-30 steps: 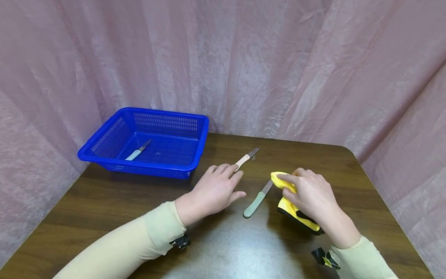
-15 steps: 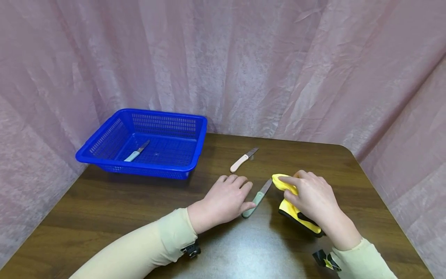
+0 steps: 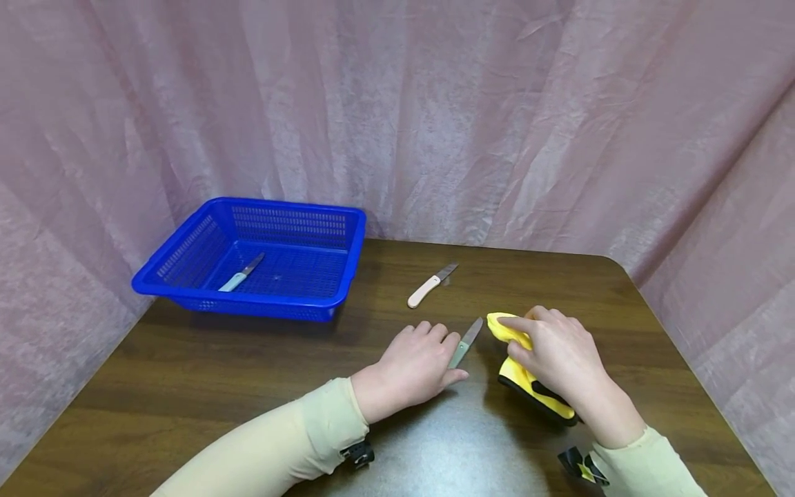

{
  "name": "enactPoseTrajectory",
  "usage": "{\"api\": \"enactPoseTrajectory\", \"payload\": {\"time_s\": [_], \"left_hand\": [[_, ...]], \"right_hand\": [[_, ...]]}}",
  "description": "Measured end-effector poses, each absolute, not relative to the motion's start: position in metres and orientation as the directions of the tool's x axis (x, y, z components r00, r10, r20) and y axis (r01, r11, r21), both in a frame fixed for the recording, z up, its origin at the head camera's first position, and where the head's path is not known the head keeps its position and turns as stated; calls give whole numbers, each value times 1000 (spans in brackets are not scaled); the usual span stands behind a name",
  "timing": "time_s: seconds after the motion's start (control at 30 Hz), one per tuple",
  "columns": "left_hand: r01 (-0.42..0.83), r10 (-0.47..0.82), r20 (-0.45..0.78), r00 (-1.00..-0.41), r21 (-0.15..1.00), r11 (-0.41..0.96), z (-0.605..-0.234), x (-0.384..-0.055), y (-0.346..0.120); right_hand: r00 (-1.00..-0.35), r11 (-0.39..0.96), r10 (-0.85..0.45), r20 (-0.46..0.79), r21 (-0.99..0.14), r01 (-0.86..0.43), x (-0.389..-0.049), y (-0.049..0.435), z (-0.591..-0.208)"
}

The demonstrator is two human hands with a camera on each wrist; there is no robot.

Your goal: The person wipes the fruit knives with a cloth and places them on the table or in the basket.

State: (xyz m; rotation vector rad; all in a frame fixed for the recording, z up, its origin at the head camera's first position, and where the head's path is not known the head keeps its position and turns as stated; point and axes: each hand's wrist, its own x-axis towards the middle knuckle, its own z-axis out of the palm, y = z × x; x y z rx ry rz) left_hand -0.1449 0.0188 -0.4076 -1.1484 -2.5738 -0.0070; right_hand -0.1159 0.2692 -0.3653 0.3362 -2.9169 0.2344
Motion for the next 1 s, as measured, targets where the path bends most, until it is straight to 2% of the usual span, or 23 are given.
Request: {"api": "enactPoseTrajectory", "payload": {"time_s": [0.7, 1.0], "left_hand": [[654, 673, 206, -710, -161, 739, -422, -143, 40], [631, 658, 199, -726, -188, 753, -424, -146, 44]], "right_hand": [[-958, 963, -192, 214, -146, -226, -114, 277, -373], [-956, 964, -195, 218, -136, -228, -114, 278, -374]]}}
